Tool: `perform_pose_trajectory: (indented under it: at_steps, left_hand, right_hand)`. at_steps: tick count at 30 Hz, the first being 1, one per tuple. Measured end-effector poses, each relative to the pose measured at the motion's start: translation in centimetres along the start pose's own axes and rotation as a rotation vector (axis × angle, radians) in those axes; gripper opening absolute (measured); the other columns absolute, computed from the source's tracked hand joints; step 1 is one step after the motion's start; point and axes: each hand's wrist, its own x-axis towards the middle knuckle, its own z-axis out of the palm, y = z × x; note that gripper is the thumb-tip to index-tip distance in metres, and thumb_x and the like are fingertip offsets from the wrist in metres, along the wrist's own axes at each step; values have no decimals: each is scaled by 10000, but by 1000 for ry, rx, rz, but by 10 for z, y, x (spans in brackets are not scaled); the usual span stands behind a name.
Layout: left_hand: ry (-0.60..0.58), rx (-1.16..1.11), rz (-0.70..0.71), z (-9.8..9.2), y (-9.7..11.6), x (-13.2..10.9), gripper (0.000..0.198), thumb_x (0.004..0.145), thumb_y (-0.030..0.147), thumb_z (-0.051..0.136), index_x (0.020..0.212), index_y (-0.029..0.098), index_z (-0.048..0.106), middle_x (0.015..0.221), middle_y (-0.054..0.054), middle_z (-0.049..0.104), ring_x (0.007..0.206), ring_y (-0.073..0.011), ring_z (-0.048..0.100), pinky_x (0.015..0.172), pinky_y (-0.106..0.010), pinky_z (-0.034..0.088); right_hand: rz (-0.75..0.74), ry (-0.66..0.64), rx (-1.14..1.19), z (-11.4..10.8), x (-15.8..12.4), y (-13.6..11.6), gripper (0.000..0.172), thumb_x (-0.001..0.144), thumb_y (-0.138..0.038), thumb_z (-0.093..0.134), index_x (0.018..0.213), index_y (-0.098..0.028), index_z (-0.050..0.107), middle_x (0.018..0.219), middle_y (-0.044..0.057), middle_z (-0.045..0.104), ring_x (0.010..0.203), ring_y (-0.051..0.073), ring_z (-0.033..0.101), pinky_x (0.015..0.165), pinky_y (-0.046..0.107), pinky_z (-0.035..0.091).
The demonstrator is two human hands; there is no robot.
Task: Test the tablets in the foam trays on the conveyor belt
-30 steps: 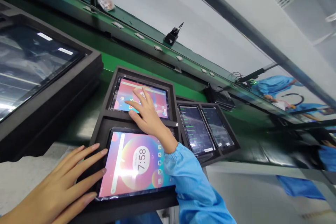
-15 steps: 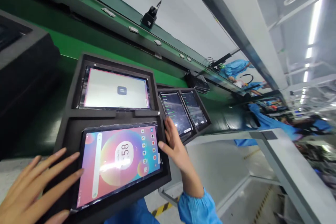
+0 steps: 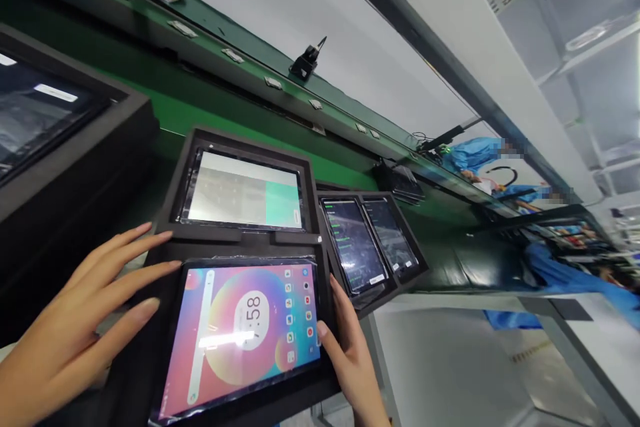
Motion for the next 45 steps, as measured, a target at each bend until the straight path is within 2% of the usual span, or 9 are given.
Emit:
perform_pose_trajectory:
  at_steps: [4,8,13,17,21,27,31,40,45]
  left_hand:
    - [49,19,59,1,-1,36,363,1005,378,423,1354,419,512,1559,63,410,1508,-246,283,1247,-483,286]
    - [67,38,75,9,-9,70,353,1026,432,406,1290,281,585,1526,-36,462,1492,-279,313,1241,-525,272]
    - [98,116,89,19,-20,110,480,1025,511,332,1246,213,636,1501,-109,497,1469,-348,352,1204,-596,295]
    - [116,86,59,30,-33,133,553,1016,535,296,1238,166,643,1459,-148,527,1439,-355,391,1190,-565,345]
    - [116,77,42,40,-43,136,587,1010,550,315,1355,142,558,1435,-159,539,1424,-340,406,1208,-530,337]
    - [116,87,52,41,-45,131,554,1017,525,288,1305,166,596,1454,-150,518,1416,-345,416,1217,-536,328]
    - [102,108,46,39,-44,131,551,1021,511,294,1303,148,598,1454,-158,510,1432,-363,393,1215,-559,328]
    - [107,223,12,37,-34,133,594,1028,497,204,1302,190,632,1488,-155,487,1465,-390,342,1157,-618,372]
    - [97,403,34,30,-22,138,560,1014,399,219,1339,184,621,1549,-192,413,1488,-444,278,1116,-714,339]
  right_hand:
    - [-138,67,-49,14,48,-18,586,960,-479,603,1507,-358,429,1624,38,389,1518,274,333,1255,548,264]
    - [-384,112,-226,25,87,-45,303,995,-430,537,1206,-284,697,1528,82,516,1447,289,445,1215,545,332]
    - [-453,68,-298,29,125,-58,283,971,-390,539,1138,-254,722,1493,99,553,1474,280,402,1228,536,295]
    - [-371,77,-216,31,175,-56,420,883,-409,597,1260,-231,647,1515,119,523,1440,274,451,1225,506,312]
    - [-347,46,-229,35,209,-54,707,808,-449,658,1450,-205,488,1597,133,409,1506,279,348,1253,490,252]
    - [-300,8,-237,37,211,-53,892,790,-457,677,1559,-175,322,1647,139,310,1541,275,272,1272,469,196]
    - [-282,-35,-202,32,207,-52,948,775,-448,683,1586,-204,258,1657,101,302,1534,252,297,1256,439,254]
    - [-243,33,-210,38,216,-51,914,771,-450,690,1560,-166,327,1633,145,344,1526,301,303,1267,493,194]
    - [-273,7,-133,35,216,-49,974,699,-371,736,1570,-229,324,1643,88,341,1525,272,316,1261,473,230]
